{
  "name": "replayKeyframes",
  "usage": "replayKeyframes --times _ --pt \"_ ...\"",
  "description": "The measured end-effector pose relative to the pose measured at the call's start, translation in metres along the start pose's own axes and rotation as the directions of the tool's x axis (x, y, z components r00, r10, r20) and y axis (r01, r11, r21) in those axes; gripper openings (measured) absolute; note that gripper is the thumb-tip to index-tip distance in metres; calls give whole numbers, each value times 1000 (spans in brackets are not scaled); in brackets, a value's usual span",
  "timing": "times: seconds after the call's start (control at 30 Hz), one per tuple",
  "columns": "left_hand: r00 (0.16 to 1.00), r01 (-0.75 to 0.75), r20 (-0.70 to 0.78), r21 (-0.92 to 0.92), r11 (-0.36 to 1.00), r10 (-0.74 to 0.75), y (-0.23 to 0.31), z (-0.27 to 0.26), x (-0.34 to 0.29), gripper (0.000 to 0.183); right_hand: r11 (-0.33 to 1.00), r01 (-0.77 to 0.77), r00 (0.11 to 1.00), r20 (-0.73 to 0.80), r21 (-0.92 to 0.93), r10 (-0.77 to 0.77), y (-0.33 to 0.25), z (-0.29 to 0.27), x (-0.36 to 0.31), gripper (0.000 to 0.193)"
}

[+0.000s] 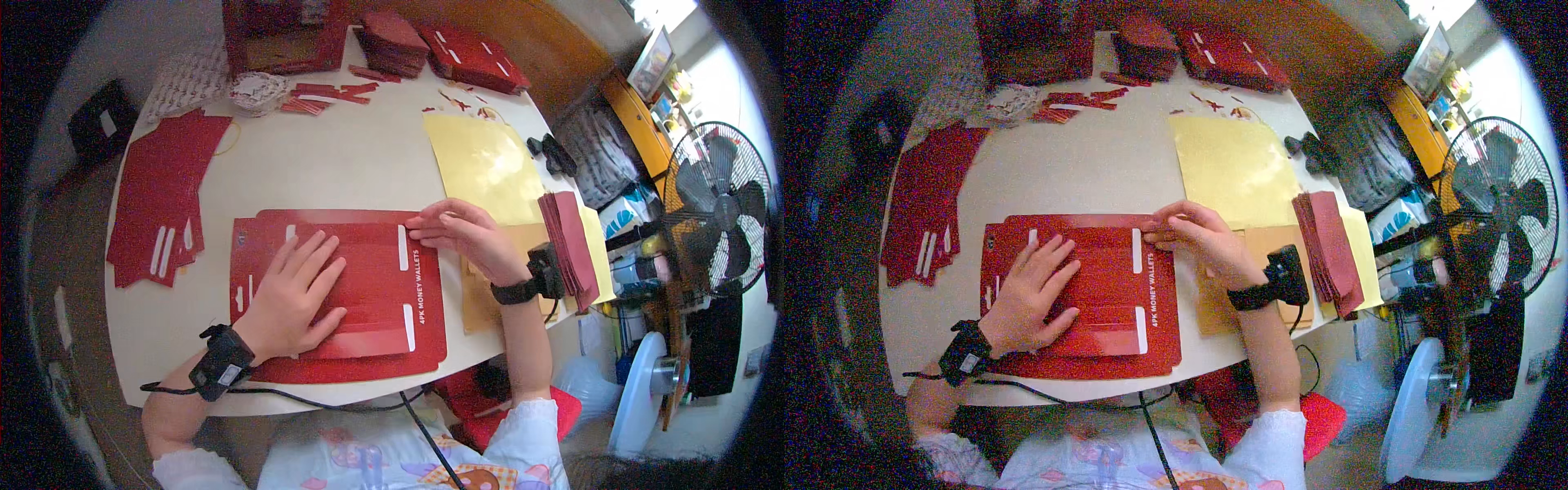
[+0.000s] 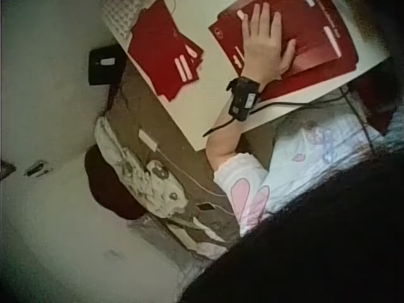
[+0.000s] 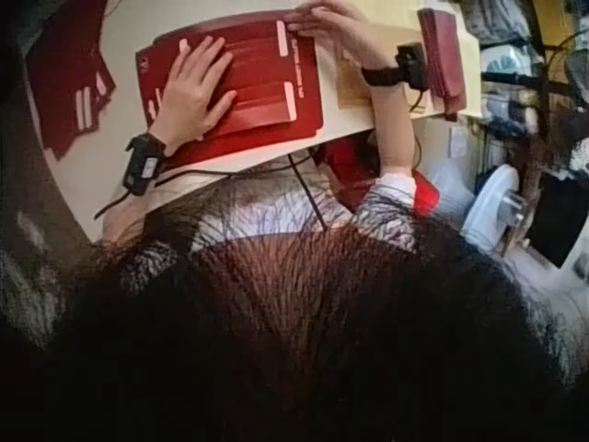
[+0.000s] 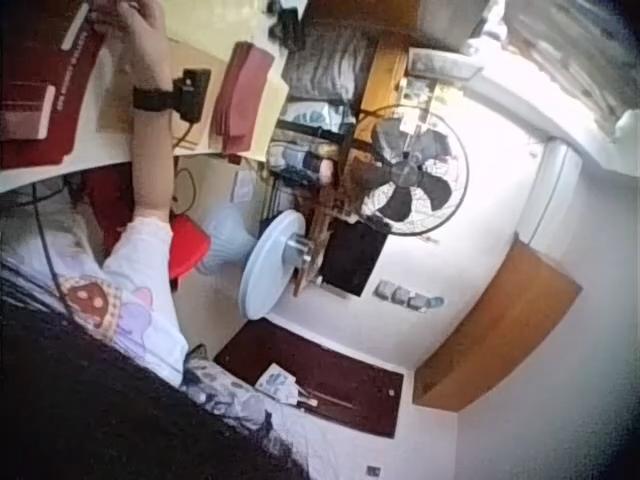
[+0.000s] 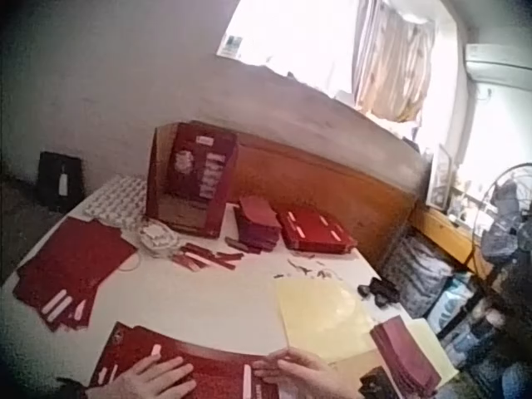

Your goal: The recorder is folding and assembling red paper/cardboard items, likely wallets or packaging.

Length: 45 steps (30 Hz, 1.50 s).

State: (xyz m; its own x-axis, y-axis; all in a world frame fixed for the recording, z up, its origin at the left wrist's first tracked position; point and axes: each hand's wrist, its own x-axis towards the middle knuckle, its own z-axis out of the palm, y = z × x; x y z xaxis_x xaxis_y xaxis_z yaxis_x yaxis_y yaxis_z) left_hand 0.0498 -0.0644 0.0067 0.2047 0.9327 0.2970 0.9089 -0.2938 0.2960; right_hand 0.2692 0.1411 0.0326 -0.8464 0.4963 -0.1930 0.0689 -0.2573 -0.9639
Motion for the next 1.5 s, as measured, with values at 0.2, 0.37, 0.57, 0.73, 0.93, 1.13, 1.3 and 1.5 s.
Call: replayKeyframes --times 0.2,0.37,0.57,0.73,0.93,1.13,1.3,1.5 --pt "1000 -11 -15 29 1000 11 2 1 0 56 1000 30 999 -43 -5 -30 -2 0 -7 25" --pt "999 -25 -39 70 997 27 2 0 0 54 999 -1 1000 -16 48 2 -3 0 -9 25" --pt "998 4 -62 90 996 2 4 -2 1 53 999 0 997 -80 51 4 -6 -6 -11 26" --pt "996 21 -92 141 990 -8 2 0 1 53 999 34 984 -176 -17 -36 -10 -2 -10 29" --pt "997 72 -47 110 991 -68 2 3 0 64 998 61 987 -154 30 -55 -5 -4 -8 32" --pt "997 56 43 101 993 -60 4 0 -1 83 979 31 986 -165 203 3 -5 -3 -8 33" --pt "994 66 77 109 992 -75 2 1 -1 86 980 34 981 -192 197 4 -3 -3 -4 38" --pt "998 50 42 134 990 -56 5 -2 2 84 981 65 977 -210 185 -25 1 -8 0 38"
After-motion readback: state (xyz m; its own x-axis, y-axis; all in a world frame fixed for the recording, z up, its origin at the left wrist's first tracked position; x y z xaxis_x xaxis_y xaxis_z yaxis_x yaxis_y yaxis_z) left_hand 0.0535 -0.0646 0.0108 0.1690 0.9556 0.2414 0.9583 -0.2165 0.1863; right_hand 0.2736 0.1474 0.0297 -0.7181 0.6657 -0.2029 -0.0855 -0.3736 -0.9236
